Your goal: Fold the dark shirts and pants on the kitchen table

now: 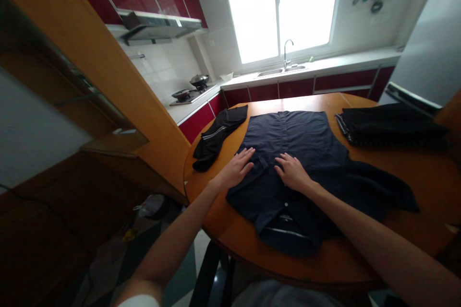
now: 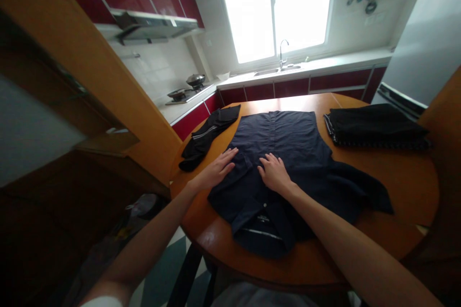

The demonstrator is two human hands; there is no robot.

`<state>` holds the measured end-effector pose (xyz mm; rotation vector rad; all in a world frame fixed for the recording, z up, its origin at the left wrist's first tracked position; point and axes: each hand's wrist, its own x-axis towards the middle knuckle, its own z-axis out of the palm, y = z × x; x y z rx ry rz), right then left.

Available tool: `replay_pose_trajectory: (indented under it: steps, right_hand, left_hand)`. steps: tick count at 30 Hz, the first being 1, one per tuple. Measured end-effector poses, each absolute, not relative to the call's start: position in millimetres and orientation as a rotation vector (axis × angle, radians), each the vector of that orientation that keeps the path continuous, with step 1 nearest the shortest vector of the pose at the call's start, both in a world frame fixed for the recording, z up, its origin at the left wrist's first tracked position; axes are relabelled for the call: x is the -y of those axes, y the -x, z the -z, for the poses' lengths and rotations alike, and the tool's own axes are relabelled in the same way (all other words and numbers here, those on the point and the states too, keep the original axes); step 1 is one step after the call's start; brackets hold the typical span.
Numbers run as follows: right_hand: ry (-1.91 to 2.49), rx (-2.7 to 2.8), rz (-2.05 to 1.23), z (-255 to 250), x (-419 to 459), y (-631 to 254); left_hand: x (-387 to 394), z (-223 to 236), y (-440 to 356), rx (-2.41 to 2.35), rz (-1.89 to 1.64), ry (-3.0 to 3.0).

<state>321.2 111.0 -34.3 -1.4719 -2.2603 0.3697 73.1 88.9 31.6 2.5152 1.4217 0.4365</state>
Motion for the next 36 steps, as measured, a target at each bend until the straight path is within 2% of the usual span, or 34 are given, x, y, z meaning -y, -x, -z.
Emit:
replay_pose_trajectory:
  steps: [4,8,11,15,20,22,36]
  right_hand:
    - [1.482,2.262,-0.414,32.4,-111.2,-322.6]
    - [1.495,2.229,-0.412,28.9,-111.9,-324.8]
    - [1.511,2.213,-0.411,25.9,-112.4,-324.6]
    - [1.521,2.195,-0.397,22.5,-111.4,-323.6]
    - [1.552,2.212,-0.408,20.6,-109.8,-323.6]
    - [1.573,2.226,-0.429,20.8,-109.6,-323.1]
    - [1.599,2.37,-0.419,28.8,-108.8,-324.2]
  left_hand:
    - [-137.3,-18.7,-101.9,-1.644,-0.646,-2.473]
    - [-154.5,15.5,-115.7,-1.93,-0.406,-2.35]
    - [-156.8,29.8,-112.7,-1.955,-0.254,-2.34]
    - [-155.9,27.3,-107.9,-2.032,-0.31,-2.292]
    - [-151.6,26.5,-108.7,-2.049,-0.134,-2.301]
    - [-150.9,27.7,-109.8,-2.05,-0.178,-2.349]
    - [-139.0,27.5,-120.4,-1.847,-0.167,-2.457]
